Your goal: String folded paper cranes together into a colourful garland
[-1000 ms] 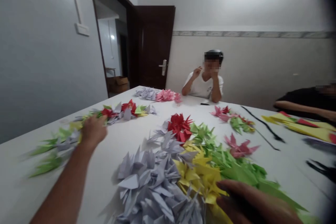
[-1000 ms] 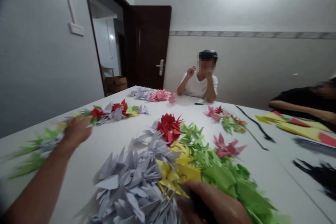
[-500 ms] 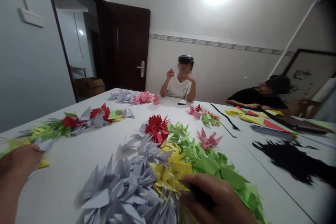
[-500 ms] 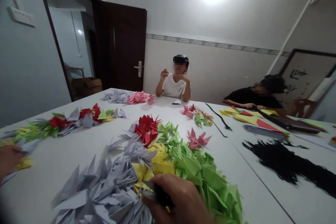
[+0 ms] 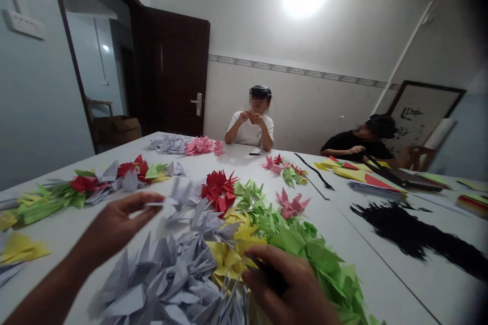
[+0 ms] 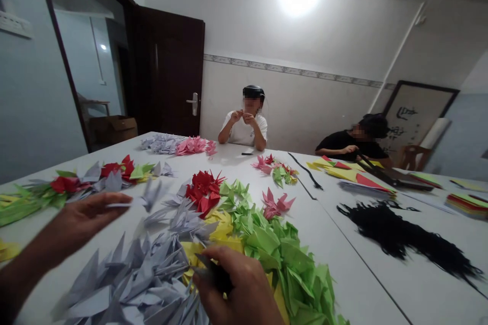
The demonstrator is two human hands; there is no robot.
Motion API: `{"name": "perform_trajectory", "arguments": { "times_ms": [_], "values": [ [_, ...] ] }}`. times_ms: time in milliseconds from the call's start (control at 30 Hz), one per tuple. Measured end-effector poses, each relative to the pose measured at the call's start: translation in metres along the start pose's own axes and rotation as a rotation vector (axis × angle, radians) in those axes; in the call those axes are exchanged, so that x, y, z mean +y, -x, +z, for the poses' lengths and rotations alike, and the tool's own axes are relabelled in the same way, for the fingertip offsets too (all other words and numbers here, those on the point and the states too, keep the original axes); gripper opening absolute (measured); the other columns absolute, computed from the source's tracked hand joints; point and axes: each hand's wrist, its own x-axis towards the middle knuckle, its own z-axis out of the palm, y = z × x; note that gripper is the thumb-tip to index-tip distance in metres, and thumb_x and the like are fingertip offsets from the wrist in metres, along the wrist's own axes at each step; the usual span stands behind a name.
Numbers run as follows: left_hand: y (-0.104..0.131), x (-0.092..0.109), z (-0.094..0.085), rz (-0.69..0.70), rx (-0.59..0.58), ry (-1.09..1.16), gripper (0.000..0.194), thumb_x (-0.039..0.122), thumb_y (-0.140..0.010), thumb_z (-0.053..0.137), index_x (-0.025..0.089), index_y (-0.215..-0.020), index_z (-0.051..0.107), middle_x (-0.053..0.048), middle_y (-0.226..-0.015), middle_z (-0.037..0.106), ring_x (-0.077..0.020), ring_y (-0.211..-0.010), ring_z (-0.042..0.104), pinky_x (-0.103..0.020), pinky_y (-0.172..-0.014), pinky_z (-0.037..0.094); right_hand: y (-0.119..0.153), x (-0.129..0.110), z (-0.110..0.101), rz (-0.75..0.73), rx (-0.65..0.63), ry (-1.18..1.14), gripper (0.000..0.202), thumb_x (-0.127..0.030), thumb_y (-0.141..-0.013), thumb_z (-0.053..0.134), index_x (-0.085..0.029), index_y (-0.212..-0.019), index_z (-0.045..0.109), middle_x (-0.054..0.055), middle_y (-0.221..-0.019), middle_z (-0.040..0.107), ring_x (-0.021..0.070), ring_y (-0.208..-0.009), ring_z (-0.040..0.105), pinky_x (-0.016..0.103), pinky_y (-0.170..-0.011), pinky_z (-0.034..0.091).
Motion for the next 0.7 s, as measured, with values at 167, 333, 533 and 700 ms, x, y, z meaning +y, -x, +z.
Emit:
{"name": "perform_trajectory", "arguments": {
  "times_ms": [167,333,533,700],
  "values": [
    [0.041,0.022,0.047,0.245,-0.355,0.183,0.013,0.031,-0.077,0.064,0.022,-0.081,0.072,-0.003,-0.083,0.072,-0.0194,-0.081,0.068,-0.026,-0.077,0.052,-0.001,0.0,0.002,0.04,0.045,-0.002,0.037,-0.039,-0.083,0.06,-0.019,-0.113,0.066,0.003,-0.066,0.064,0.0149,-0.051,0.056,0.024,-0.047,0.047],
    [0.058,0.026,0.053,0.301,-0.407,0.257,0.007,0.024,-0.078,0.064,0.024,-0.079,0.071,-0.002,-0.082,0.071,-0.0174,-0.078,0.068,-0.023,-0.073,0.053,-0.007,-0.011,-0.001,0.066,0.108,-0.116,0.032,-0.035,-0.081,0.059,-0.016,-0.105,0.066,0.002,-0.063,0.061,0.0138,-0.049,0.054,0.024,-0.045,0.045],
    [0.061,0.025,0.053,0.411,-0.411,0.317,0.012,0.017,-0.079,0.064,0.024,-0.085,0.071,-0.004,-0.09,0.07,-0.0165,-0.084,0.067,-0.024,-0.077,0.052,-0.008,-0.01,-0.002,0.098,0.206,-0.195,0.034,-0.035,-0.084,0.059,-0.015,-0.112,0.06,-0.003,-0.059,0.056,0.012,-0.047,0.051,0.022,-0.043,0.042],
    [0.064,0.028,0.051,0.465,-0.453,0.297,0.015,0.013,-0.078,0.063,0.023,-0.087,0.07,-0.003,-0.092,0.069,-0.0153,-0.086,0.066,-0.022,-0.078,0.052,-0.004,-0.007,-0.003,0.036,0.196,-0.109,0.016,-0.031,-0.086,0.059,-0.018,-0.082,0.066,0.0,-0.062,0.061,0.0114,-0.048,0.051,0.021,-0.043,0.04]
  ]
}}
